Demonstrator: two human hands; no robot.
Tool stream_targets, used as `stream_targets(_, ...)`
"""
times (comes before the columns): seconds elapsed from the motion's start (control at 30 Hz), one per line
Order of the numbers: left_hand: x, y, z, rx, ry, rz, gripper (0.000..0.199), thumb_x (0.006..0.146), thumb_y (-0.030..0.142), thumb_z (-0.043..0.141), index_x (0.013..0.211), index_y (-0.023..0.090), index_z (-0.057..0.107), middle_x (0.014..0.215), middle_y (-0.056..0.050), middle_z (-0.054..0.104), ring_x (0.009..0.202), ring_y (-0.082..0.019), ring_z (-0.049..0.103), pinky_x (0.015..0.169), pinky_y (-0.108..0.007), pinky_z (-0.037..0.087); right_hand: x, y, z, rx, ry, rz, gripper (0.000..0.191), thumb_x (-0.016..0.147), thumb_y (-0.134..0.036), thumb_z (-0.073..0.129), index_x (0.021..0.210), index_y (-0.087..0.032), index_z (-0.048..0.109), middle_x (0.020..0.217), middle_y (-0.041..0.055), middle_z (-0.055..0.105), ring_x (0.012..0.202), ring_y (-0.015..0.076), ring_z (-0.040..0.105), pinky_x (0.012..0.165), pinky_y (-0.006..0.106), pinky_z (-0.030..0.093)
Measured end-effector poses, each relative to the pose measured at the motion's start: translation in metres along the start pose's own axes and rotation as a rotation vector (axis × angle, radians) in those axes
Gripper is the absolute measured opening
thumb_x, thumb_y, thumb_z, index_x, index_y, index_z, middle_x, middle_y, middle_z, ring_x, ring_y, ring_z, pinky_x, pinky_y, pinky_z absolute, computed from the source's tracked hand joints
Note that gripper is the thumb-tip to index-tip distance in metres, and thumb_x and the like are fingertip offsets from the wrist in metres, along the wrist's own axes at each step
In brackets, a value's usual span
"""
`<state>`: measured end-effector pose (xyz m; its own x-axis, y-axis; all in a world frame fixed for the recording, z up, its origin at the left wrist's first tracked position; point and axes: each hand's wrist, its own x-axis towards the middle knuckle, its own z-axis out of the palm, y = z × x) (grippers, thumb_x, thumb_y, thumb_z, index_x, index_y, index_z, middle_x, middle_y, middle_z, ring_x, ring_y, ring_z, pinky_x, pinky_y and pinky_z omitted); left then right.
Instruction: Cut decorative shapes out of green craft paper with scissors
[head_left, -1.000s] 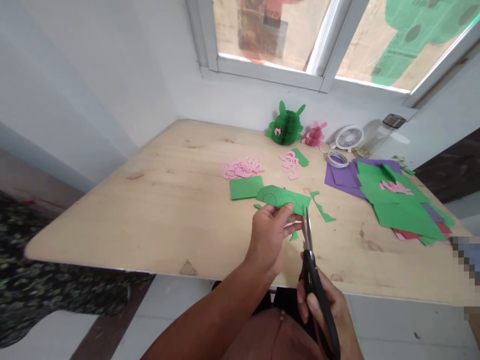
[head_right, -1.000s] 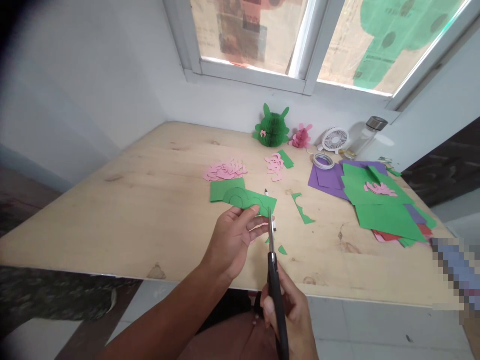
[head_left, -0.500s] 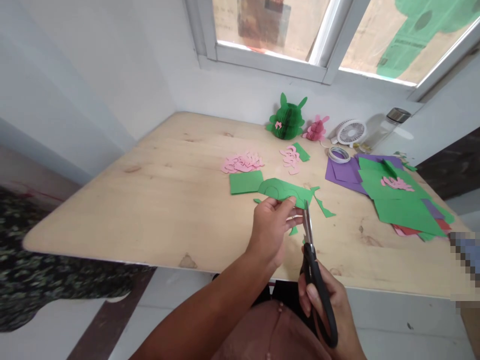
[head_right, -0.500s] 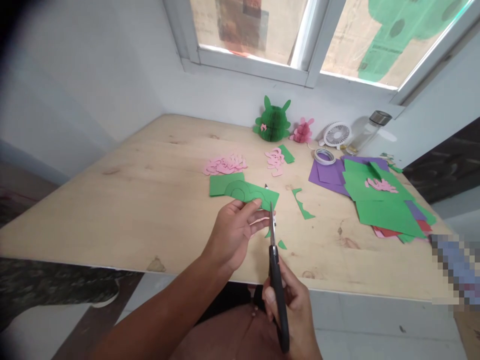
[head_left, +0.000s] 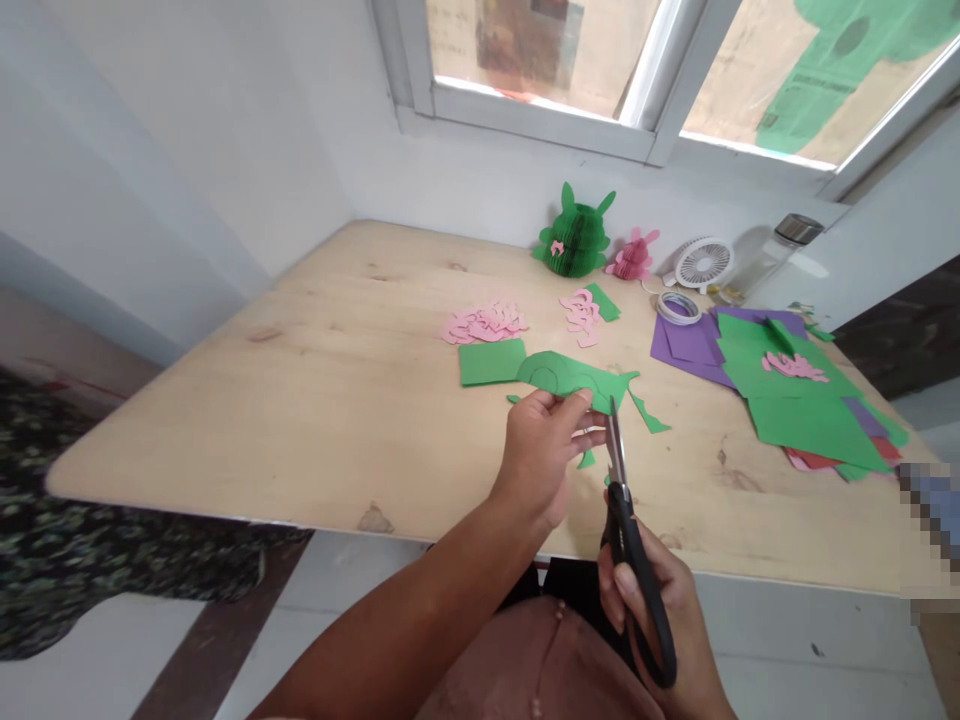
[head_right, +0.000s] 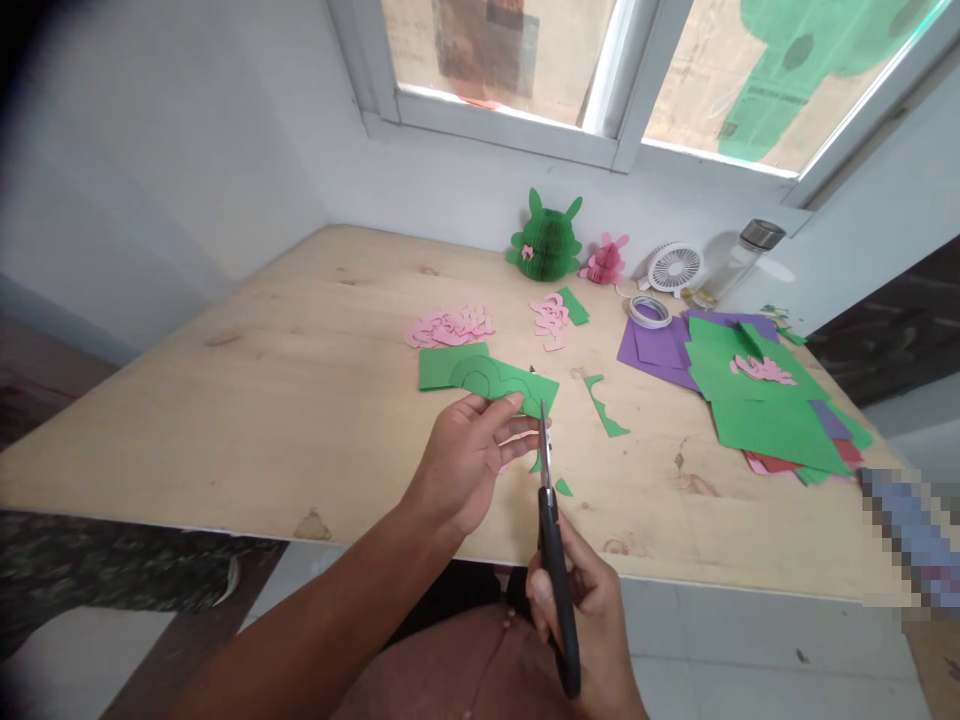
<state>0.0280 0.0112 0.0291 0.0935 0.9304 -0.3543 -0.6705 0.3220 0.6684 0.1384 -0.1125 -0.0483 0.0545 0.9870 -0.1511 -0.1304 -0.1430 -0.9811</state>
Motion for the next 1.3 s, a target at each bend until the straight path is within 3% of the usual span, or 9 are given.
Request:
stream_targets(0.43, 0.0007, 0.0012, 0.0001, 0.007, -0.007, 0.007, 0.017, 0.066, 0.018, 0.07, 0.066, 0.014, 0.053, 0.06, -0.003, 0.059, 0.062, -0.019, 0.065, 0.06, -0.031, 0.051, 0.0013, -0.0015, 0.0002, 0.005, 0.0, 0.019, 0.028, 0.082, -0.045, 0.064, 0.089, -0.018, 0.059, 0.053, -0.0064, 0.038, 0.044, 0.0085, 0.025, 0.041, 0.023, 0.017)
stream_targets(0.7, 0.0012, 0.0019, 0.0002, 0.005, -0.004, -0.003, 0.018, 0.065, 0.018, 0.071, 0.066, 0.015, 0.053, 0.06, -0.002, 0.059, 0.064, -0.02, 0.066, 0.062, -0.031, 0.051, 0.0008, -0.0026, 0.0007, -0.014, -0.015, 0.015, 0.047, 0.085, -0.043, 0.062, 0.124, -0.02, 0.051, 0.055, -0.007, 0.038, 0.045, 0.009, 0.027, 0.042, 0.024, 0.018)
stream_targets(1.3, 0.0003, 0.0017, 0.0005, 0.035, -0.029, 0.009, 0.015, 0.068, 0.017, 0.067, 0.068, 0.014, 0.053, 0.059, -0.001, 0.058, 0.065, -0.02, 0.066, 0.06, -0.03, 0.051, 0.0015, 0.0008, -0.0013, -0.023, 0.004, 0.004, 0.051, 0.084, -0.043, 0.064, 0.127, -0.019, 0.052, 0.053, -0.0071, 0.038, 0.044, 0.008, 0.026, 0.04, 0.023, 0.019)
